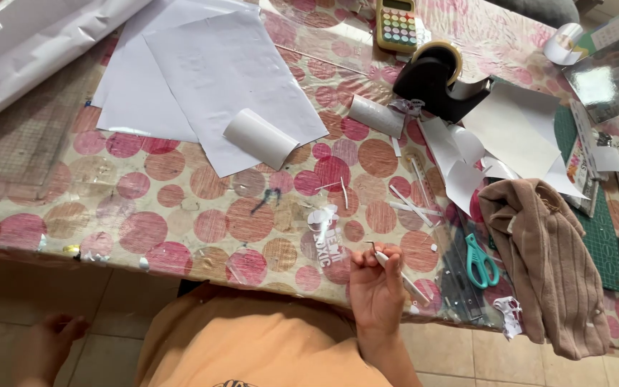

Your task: Weeding excess vinyl from a cut sticker design using a specialized tool

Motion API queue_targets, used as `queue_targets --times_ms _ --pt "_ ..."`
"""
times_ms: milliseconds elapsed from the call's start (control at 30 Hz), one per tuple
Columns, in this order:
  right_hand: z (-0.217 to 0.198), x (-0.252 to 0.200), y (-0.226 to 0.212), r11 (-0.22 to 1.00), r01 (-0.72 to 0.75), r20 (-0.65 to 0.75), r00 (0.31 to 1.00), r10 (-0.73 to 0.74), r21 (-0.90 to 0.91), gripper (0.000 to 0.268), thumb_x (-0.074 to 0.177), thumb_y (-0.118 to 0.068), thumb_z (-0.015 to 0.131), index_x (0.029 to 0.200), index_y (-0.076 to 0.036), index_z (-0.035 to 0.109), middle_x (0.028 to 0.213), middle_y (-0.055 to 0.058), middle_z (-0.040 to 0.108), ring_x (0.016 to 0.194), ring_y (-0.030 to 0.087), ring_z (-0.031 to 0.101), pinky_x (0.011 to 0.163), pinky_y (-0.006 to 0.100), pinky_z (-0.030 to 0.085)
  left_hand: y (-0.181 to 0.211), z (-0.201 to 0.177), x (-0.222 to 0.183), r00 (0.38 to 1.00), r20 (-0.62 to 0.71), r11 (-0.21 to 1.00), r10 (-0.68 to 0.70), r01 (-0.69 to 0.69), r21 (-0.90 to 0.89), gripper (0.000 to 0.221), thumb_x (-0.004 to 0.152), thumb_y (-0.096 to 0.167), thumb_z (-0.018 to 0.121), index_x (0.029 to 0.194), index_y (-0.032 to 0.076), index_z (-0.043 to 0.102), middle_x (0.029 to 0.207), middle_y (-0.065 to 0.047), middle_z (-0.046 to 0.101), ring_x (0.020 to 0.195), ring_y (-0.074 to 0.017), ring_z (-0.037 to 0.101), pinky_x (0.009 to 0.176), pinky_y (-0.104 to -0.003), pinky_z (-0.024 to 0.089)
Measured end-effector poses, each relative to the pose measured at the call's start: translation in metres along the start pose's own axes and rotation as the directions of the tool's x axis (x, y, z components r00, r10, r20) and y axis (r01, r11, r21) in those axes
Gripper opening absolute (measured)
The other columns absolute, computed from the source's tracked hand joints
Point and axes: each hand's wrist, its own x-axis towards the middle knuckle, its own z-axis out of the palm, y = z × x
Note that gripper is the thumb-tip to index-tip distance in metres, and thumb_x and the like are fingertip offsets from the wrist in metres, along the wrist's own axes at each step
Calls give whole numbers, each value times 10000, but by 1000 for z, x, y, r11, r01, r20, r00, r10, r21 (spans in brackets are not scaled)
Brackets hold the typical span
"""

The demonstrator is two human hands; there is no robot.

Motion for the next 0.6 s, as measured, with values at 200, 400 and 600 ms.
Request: queue_targets --times_ms 200,400,600 --pt "2 -1 0 1000 -15 -25 1000 15 9 119 996 -230 701 949 -122 687 952 44 647 782 145 568 834 342 439 34 -13 -26 997 0 963 -80 78 257 640 1088 645 415 974 252 908 747 45 903 974 -177 817 814 -328 541" --pt "5 -3 -1 1000 -14 -6 1000 14 -6 121 973 -218 725 949 -130 646 931 27 609 777 128 544 816 332 411 -6 -8 10 999 -35 866 -23 38 499 519 988 647 531 1093 253 852 1063 -105 869 1008 -325 820 819 -429 621" --pt "2 -5 2 1000 6 -21 1000 -6 1 92 996 -219 703 974 -131 721 1002 24 657 807 133 574 867 387 418 62 -103 -35 964 35 850 -264 215 481 605 899 132 488 1375 483 618 1610 49 509 1408 -319 584 1098 -496 488"
